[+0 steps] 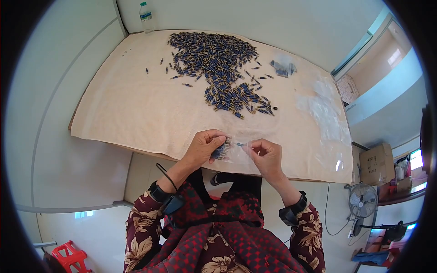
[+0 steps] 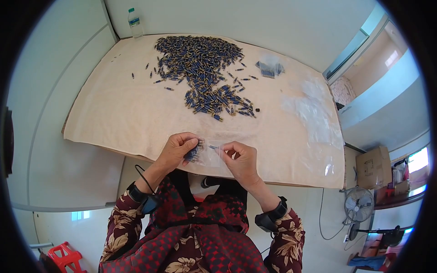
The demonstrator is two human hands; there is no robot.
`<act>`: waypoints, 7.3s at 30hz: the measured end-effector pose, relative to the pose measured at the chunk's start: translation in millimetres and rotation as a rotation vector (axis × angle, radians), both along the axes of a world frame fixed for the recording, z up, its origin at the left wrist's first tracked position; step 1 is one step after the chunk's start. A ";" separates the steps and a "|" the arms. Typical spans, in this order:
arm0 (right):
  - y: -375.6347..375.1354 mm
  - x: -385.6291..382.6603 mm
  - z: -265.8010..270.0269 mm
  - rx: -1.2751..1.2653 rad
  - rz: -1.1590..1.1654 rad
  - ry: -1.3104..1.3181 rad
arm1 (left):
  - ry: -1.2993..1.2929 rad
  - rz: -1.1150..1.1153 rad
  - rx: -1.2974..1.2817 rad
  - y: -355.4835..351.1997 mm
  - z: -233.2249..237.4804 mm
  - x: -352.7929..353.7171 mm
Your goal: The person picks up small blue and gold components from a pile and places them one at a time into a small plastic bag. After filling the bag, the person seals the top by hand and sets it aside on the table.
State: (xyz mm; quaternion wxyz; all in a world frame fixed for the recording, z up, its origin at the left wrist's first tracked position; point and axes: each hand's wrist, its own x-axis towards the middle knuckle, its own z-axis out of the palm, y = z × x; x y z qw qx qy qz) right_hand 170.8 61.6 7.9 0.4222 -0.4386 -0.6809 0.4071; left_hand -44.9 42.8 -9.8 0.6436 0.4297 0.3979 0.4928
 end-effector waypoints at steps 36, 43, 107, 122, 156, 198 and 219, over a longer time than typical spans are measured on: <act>-1.8 -5.2 -9.0 -0.050 0.027 0.007 | -0.166 -0.001 -0.181 0.2 -5.8 -4.1; 2.2 -7.3 -17.3 -0.162 0.057 0.036 | -0.143 -0.046 -0.147 4.0 -11.6 -6.2; -7.0 -32.0 -17.3 0.526 0.111 -0.157 | 0.062 -0.308 -0.138 -5.5 -0.1 -35.6; -5.4 -33.1 -24.0 0.412 0.124 -0.143 | 0.068 -0.314 -0.272 -8.8 10.4 -28.6; 3.5 -31.3 -3.7 0.320 0.113 -0.115 | -0.078 -0.258 -0.135 -11.6 -13.2 -11.3; 44.1 -26.2 -18.5 -0.339 0.099 0.322 | 0.078 -0.093 0.019 21.3 4.2 -9.1; 40.6 -53.1 -21.7 -0.357 0.091 0.326 | 0.469 -0.113 0.057 35.9 -10.0 -26.0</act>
